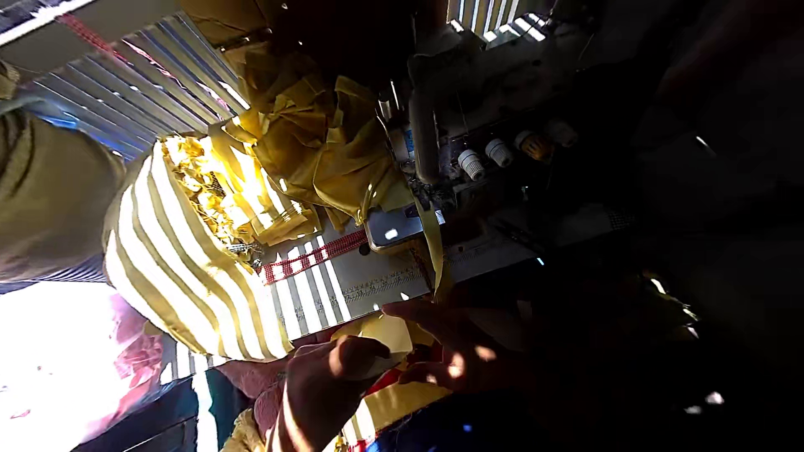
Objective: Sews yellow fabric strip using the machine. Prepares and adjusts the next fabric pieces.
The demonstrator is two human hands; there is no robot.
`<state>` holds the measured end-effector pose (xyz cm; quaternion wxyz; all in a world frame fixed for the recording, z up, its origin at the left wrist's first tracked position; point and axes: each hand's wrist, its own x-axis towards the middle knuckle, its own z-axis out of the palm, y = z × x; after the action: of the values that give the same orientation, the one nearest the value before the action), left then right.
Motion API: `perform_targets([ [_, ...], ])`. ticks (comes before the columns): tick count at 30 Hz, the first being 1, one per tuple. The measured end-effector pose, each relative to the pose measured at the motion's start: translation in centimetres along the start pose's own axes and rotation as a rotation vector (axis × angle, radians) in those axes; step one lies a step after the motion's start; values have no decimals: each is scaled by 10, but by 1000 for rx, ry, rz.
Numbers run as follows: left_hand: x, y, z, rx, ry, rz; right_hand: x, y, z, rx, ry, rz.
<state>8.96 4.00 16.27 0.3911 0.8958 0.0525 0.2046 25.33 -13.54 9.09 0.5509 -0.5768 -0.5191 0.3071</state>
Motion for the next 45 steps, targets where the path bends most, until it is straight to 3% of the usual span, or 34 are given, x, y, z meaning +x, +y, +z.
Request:
perform_targets([
  [3, 44, -2, 27, 110, -30, 77, 5, 11, 1, -4, 173, 9],
  [7, 116, -48, 26, 276, -12, -15, 13, 30, -5, -19, 311, 268],
  [10, 138, -76, 33, 286, 71, 1, 15, 40, -4, -33, 266, 411],
  [12, 139, -74, 37, 310, 116, -20, 8, 40, 0, -33, 305, 389],
  [16, 121, -65, 53, 492, 216, 25, 1, 50, -2, -263, 720, 70],
  [18, 105, -62, 63, 583, 229, 34, 8, 57, -11, -364, 804, 34],
  [24, 83, -60, 76, 619, 230, -11, 25, 67, -31, -430, 610, 152],
  [26, 82, -59, 76, 606, 218, -16, 18, 58, -45, -193, 508, 180],
  [29, 84, -51, 82, 571, 186, 2, 11, 29, -65, 404, 372, 125],
  [31, 87, -43, 93, 548, 153, 47, 13, 8, -69, 546, 350, 53],
  [35, 97, -40, 102, 511, 154, 83, 19, -13, -67, 293, 430, 20],
  [39, 96, -43, 101, 530, 207, 60, 4, -6, -52, 74, 440, 91],
  [45, 98, -44, 102, 533, 242, 52, -7, 1, -39, 65, 484, 121],
])
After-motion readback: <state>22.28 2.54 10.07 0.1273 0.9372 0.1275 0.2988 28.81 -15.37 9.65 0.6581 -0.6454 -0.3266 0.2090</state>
